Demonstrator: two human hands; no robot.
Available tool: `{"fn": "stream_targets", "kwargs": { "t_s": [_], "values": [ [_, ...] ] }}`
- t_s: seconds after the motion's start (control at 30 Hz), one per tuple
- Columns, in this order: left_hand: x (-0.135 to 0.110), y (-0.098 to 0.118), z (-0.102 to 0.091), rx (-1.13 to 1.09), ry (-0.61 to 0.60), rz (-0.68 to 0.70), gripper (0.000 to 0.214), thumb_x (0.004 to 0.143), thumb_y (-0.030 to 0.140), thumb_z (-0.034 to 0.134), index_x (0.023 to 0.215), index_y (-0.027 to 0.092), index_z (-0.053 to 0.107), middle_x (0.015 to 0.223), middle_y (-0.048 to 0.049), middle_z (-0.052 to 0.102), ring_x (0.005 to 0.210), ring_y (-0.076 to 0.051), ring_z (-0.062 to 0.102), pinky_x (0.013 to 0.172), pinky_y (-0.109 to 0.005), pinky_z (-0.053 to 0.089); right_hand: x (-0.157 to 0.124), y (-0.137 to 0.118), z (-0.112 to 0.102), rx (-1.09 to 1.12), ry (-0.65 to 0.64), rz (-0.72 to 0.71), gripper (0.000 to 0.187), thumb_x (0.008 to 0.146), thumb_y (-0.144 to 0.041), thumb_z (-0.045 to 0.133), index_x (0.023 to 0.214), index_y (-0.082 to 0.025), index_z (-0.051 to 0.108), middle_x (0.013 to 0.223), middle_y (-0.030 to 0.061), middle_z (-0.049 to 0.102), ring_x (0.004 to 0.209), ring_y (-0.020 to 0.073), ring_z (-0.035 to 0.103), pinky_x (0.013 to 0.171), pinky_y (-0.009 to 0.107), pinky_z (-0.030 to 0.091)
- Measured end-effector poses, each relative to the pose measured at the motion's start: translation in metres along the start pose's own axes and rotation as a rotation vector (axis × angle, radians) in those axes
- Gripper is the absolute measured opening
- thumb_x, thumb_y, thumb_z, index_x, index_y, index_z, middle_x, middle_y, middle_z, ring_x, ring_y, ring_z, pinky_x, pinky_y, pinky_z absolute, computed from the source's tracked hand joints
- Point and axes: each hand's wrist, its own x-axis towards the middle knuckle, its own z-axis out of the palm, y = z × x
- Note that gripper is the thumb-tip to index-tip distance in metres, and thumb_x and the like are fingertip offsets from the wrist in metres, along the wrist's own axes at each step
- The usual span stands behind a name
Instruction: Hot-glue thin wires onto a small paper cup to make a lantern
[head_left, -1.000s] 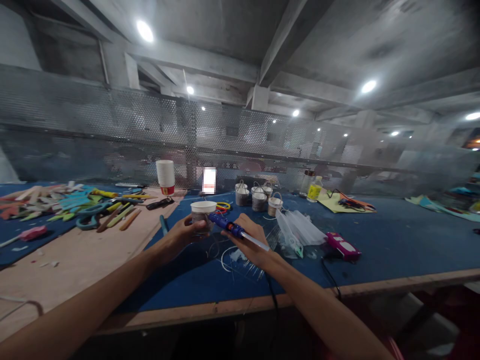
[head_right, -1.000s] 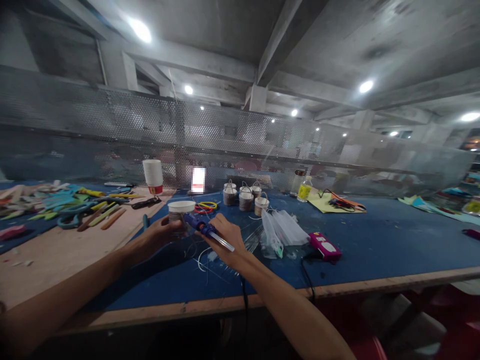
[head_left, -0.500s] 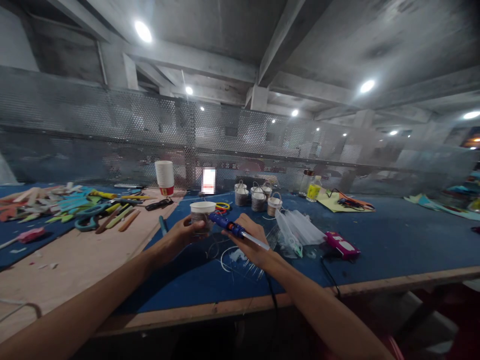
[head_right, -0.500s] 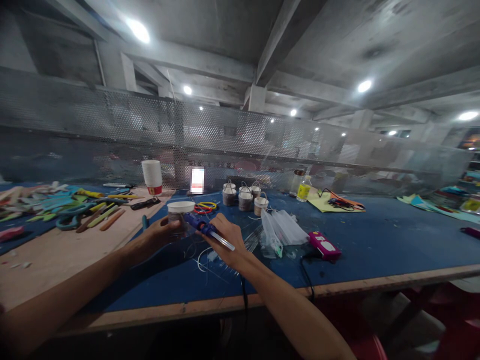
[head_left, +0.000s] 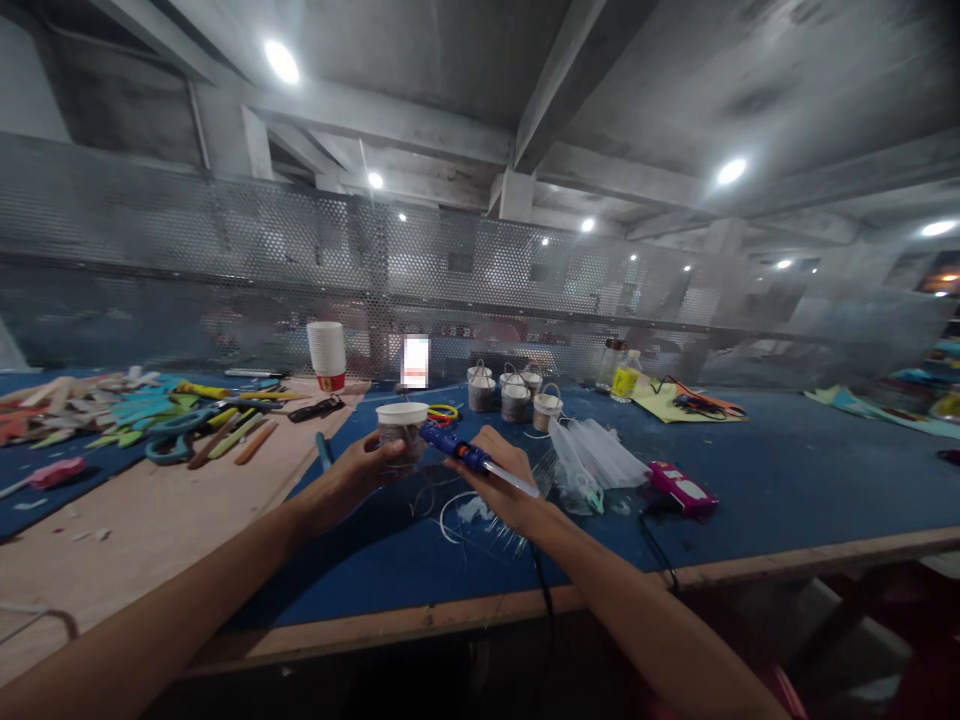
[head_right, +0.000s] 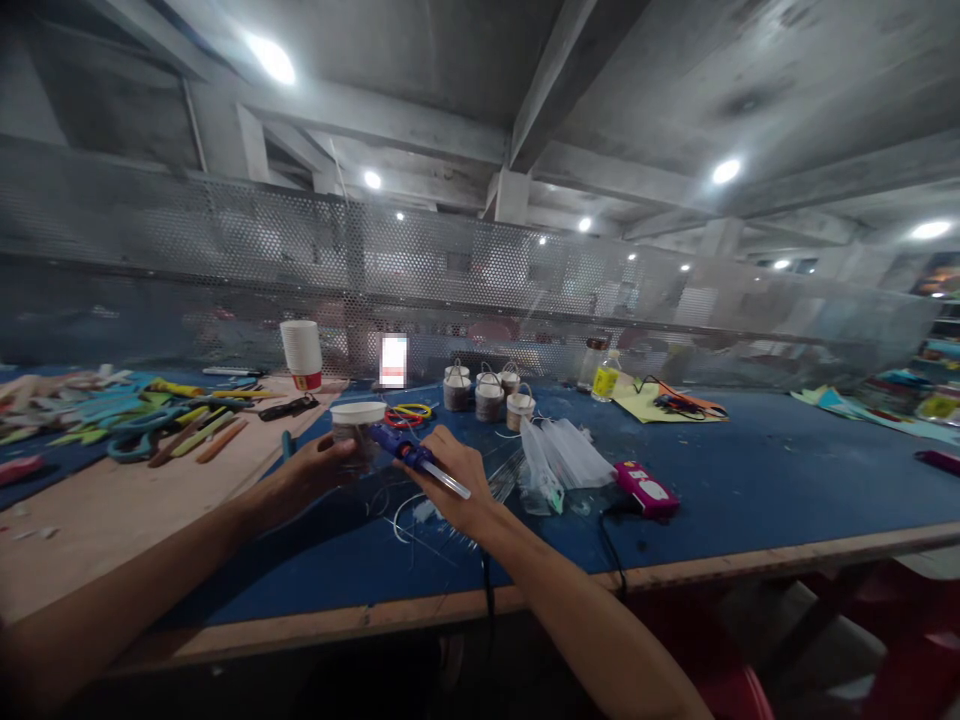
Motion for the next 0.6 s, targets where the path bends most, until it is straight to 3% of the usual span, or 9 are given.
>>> {"fn": "stream_targets", "kwargs": {
  "t_s": [0.37,0.6],
  "values": [
    [-0.0029,0.0035,0.0019,-0.002,-0.028,0.005,0.054,0.077,0.047,0.086,0.123,0.022,0.074,0.115,-0.013,0.08,0.099,-0.029,0.074,0.088,-0.039,0.054,-0.0008,0.0027,0.0029,-0.019,0.011,-0.001,0.033,0.104,-0.047,0.057,0.081,-0.023,0.054,0.088,0.0017,0.058,0.075,0.0152,0.058,0.063,0.028,0.041],
    [-0.0051,0.0072,0.006,0.02,0.024,-0.004,0.051,0.071,0.05,0.089,0.11,0.021,0.077,0.111,-0.0132,0.081,0.096,-0.032,0.074,0.087,-0.043,0.055,-0.0011,0.0013,0.0005,0.0,0.005,-0.002,0.034,0.104,-0.047,0.056,0.081,-0.022,0.054,0.088,0.0004,0.056,0.075,0.0142,0.056,0.064,0.027,0.039]
  ]
}}
